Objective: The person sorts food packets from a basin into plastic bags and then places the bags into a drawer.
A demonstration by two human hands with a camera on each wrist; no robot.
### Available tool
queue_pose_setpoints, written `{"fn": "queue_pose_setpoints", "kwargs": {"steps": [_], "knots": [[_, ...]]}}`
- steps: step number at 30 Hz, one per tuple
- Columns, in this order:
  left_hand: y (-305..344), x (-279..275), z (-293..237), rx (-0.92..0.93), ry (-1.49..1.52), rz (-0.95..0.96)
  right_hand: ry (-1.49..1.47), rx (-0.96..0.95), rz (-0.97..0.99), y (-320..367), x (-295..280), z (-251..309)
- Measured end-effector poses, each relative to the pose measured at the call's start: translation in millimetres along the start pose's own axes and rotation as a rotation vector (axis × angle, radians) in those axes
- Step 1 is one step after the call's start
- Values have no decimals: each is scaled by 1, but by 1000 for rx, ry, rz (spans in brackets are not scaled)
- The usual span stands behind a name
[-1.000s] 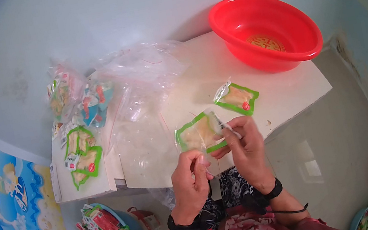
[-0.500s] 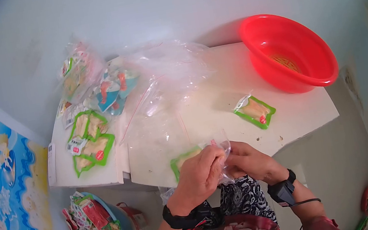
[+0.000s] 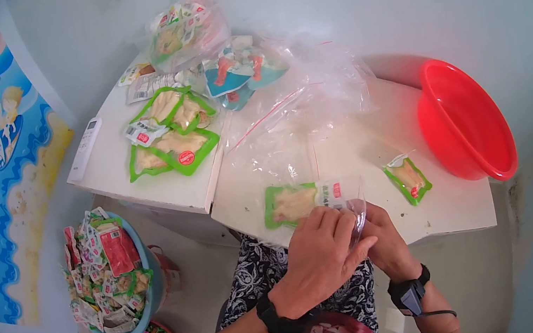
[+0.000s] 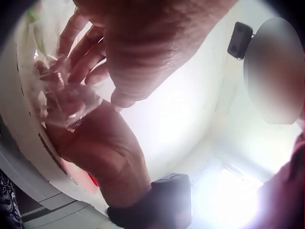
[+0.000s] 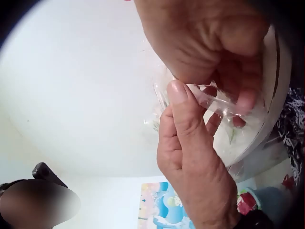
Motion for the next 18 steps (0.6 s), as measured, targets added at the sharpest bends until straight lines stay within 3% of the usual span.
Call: {"fn": "queue_pose_setpoints", "kwargs": {"steps": [7, 10, 13, 16, 18], "knots": [[15, -20, 15, 1, 1, -58, 360, 188, 27, 6, 6, 14], [27, -41, 26, -32, -129, -173, 579, 123, 26, 9, 20, 25], [40, -70, 42, -94, -183, -202, 927, -188, -63, 4, 18, 17], [52, -69, 38, -15, -191, -52, 1297, -369, -221, 13, 35, 17], [58, -65, 36, 2, -200, 30, 832, -236, -215, 9, 26, 7]]}}
Point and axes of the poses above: each hand's wrist, its own y-axis away from the middle knuckle, its own x-axis out of the palm, z = x × y, the point moved 5 cm from there along -y, towards the middle knuckle, and after that the axes turned 8 degrees about y, right-handed, at the moved point
